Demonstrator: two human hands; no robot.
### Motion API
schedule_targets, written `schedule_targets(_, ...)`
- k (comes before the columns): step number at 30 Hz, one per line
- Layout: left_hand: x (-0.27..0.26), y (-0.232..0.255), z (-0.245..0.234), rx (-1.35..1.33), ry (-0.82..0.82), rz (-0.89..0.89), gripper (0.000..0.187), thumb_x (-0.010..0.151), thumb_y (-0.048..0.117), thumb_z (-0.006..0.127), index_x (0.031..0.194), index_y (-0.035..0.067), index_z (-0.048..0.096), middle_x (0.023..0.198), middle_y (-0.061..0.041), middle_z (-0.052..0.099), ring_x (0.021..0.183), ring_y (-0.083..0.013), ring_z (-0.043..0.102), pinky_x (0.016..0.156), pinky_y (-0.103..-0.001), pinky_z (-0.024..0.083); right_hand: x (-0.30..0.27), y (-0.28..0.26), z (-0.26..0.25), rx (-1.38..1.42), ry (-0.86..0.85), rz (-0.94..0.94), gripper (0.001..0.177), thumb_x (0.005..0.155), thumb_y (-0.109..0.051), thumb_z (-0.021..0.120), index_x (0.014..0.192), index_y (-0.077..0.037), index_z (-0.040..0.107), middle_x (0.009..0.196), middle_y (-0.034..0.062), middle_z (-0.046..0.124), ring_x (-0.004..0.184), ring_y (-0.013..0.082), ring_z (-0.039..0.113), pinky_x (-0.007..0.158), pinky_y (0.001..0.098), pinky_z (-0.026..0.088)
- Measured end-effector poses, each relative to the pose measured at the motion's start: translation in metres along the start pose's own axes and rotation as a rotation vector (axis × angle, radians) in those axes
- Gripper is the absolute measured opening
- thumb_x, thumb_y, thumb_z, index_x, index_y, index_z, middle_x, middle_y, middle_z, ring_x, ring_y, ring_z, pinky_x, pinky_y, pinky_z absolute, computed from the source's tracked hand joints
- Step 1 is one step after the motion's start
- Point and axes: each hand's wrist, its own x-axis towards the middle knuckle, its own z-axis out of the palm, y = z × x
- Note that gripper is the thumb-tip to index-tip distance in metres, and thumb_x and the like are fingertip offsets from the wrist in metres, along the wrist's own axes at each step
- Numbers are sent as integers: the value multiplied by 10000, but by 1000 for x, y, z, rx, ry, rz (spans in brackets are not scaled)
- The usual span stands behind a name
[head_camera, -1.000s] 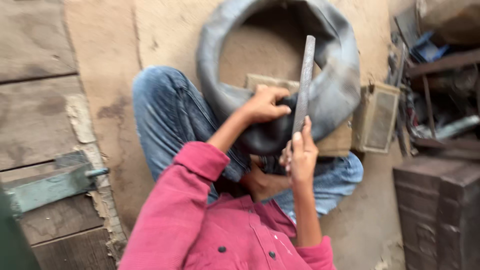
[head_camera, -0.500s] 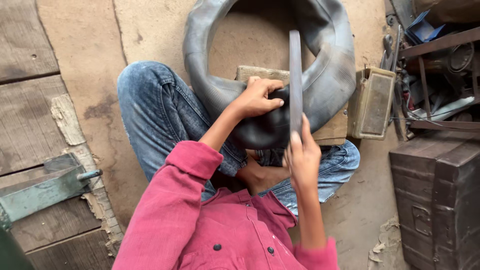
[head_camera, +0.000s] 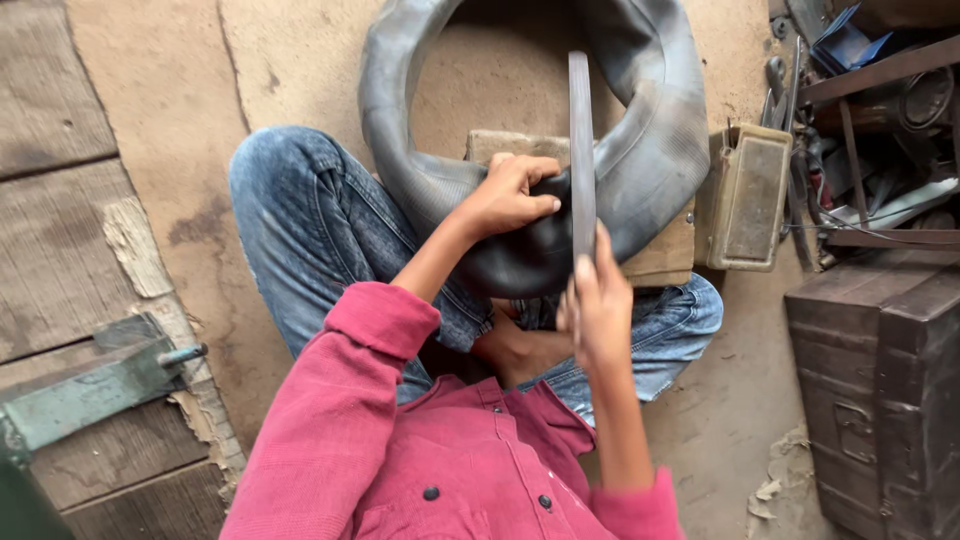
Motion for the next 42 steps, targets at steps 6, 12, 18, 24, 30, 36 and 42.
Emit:
schedule_targets(6, 6, 5, 2, 93, 43, 19, 233, 715, 177, 790, 856, 28, 680, 610, -126, 610, 582, -157, 553, 688, -357, 412, 93, -36, 15, 125, -114, 117, 579, 1059, -161, 493, 1619, -139, 347, 600, -67, 341, 447, 38, 317, 405, 221, 302)
schedule_targets(12, 0, 3, 1, -89, -32, 61, 211, 720, 156, 765, 854, 35, 657, 660, -96, 627, 628, -113, 558, 646, -328, 430, -26, -6, -8, 13, -19, 1, 583, 1046, -204, 482, 1607, -128, 342, 562, -59, 339, 400, 50, 307, 353, 240, 295)
schedule_targets(18, 0, 10, 8, -260, 4, 3, 173, 764, 94, 736, 899, 19, 657, 714, 11, 625, 704, -32, 542, 615, -265, 466, 64, -8, 0, 185, -115, 67, 559, 1077, -214, 473, 1622, -164, 356, 558, -66, 310, 409, 42, 290, 387, 218, 283)
schedule_targets(24, 0, 16, 2, -278, -15, -167, 157, 757, 99, 758, 879, 29, 687, 683, 34, 620, 655, -35, 545, 577, -253, 455, 18, -2, -8, 163, -44, -12, 574, 1074, -209, 461, 1634, -171, 342, 555, -85, 305, 404, 38, 286, 358, 226, 284)
schedule_targets(30, -2, 0, 5, -258, -54, -91, 171, 778, 88, 760, 896, 18, 656, 702, 2, 556, 715, -59, 510, 635, -282, 447, -52, 8, -3, 239, -45, 109, 573, 1050, -242, 472, 1605, -194, 342, 489, -62, 295, 341, 46, 279, 336, 235, 286)
schedule_targets(36, 14, -17, 11, -324, -85, 157, 234, 717, 69, 776, 918, 27, 664, 857, 17, 626, 846, -69, 583, 733, -269, 487, 86, -24, 16, 458, -158, 97, 549, 1112, -215, 470, 1642, -188, 329, 588, -73, 323, 425, 29, 299, 426, 208, 288)
schedule_targets(42, 1, -16, 5, -238, -111, -191, 194, 787, 102, 772, 948, 42, 681, 742, 1, 602, 738, -76, 550, 664, -273, 450, -73, 19, -7, 225, -1, 71, 591, 1046, -241, 463, 1616, -190, 315, 507, -60, 290, 356, 51, 256, 335, 240, 264)
